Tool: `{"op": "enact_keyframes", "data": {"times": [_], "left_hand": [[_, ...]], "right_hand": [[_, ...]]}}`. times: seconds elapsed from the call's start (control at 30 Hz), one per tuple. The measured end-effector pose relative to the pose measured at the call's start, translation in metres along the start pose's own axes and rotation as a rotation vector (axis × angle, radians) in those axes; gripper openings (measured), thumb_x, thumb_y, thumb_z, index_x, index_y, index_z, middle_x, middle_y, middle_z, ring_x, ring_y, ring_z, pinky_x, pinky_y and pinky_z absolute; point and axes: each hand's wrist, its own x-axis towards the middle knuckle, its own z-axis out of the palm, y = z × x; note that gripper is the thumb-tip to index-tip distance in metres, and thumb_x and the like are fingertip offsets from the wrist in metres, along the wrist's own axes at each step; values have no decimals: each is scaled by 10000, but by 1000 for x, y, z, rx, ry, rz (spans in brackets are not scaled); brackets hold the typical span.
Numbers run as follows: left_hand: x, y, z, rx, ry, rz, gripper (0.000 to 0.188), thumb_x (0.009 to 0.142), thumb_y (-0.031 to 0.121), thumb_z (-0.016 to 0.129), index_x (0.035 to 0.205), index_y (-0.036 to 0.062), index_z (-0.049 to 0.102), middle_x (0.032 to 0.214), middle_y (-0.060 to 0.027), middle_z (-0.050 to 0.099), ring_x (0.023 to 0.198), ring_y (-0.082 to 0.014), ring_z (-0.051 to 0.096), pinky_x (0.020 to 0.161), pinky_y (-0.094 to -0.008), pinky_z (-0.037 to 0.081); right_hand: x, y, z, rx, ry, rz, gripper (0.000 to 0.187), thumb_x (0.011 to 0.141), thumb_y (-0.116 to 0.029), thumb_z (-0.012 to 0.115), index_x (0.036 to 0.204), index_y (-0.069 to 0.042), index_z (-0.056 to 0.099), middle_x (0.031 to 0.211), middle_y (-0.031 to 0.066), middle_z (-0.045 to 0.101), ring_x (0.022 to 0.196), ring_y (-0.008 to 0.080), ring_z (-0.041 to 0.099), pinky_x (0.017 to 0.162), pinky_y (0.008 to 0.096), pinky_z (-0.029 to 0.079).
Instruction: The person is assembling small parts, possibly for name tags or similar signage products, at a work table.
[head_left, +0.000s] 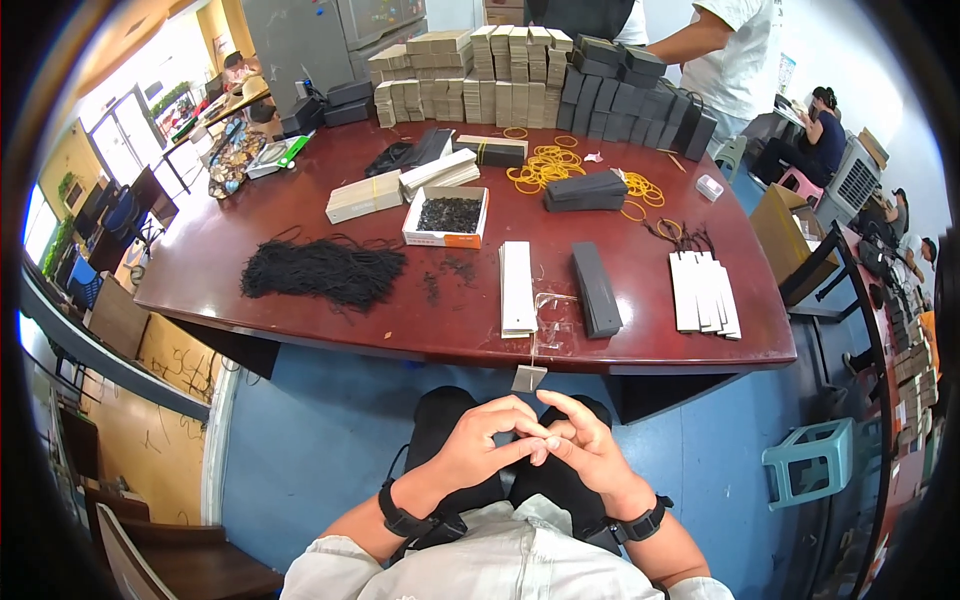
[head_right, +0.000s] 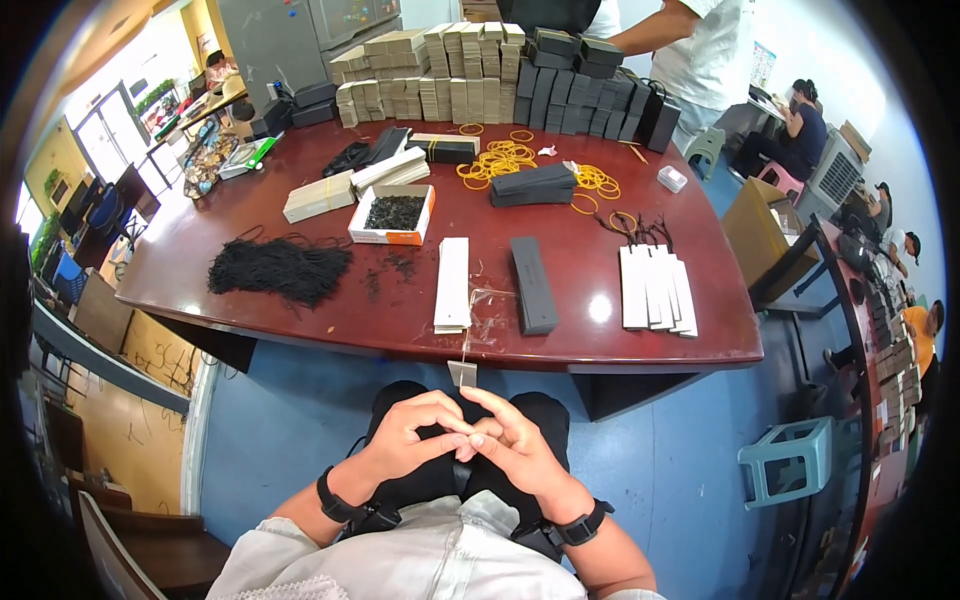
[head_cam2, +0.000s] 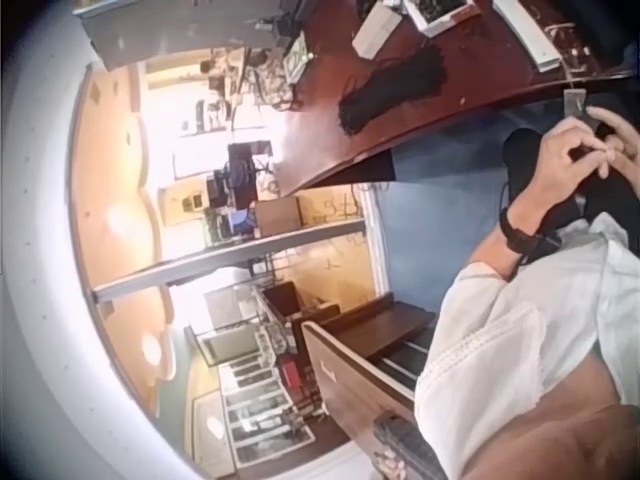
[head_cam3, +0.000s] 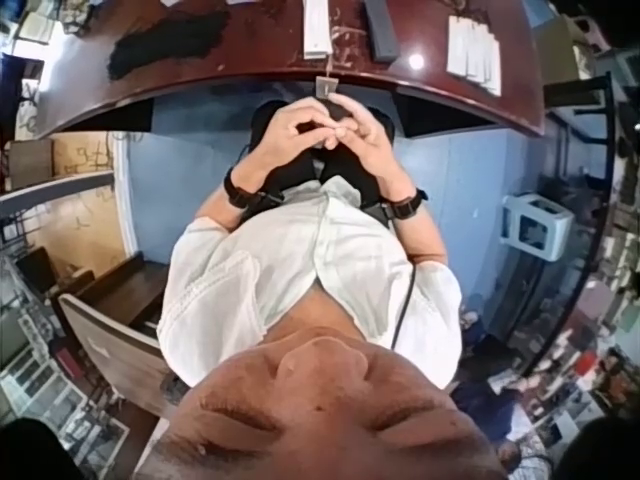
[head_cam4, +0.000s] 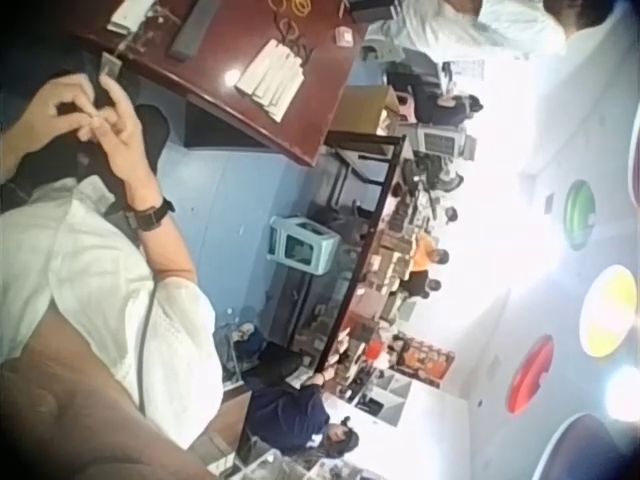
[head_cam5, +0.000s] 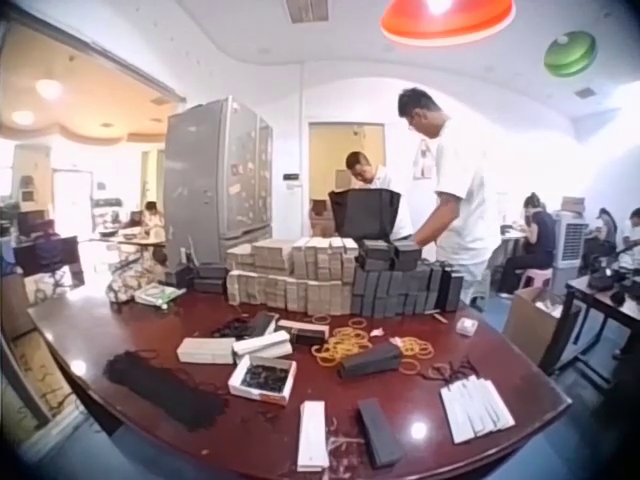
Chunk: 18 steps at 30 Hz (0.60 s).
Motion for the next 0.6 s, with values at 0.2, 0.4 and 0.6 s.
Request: {"op": "enact_keyframes", "data": {"times": [0.2,0.4,0.6], "left_hand": [[-3,-2,2,201,71,54,68,845,76,692,909,52,693,857,-66,632,772,-206,617,699,-303,492],[6,11,-8,327,0,94,74,835,108,701,895,65,696,885,-80,650,806,-244,629,725,-334,506],[58,16,-91,717,362,-39,115,790,112,714,854,37,655,788,-80,610,711,-221,620,656,-320,497]], "right_hand": [[1,6,1,50,71,33,434,986,-100,564,1391,-7,438,934,67,661,829,121,620,811,270,499],[-2,15,-3,-63,177,67,125,936,-107,655,1006,-5,666,844,20,658,755,70,595,692,224,493],[-8,20,-8,-58,235,78,108,931,-100,659,992,-11,673,826,18,660,733,63,590,671,217,486]]}}
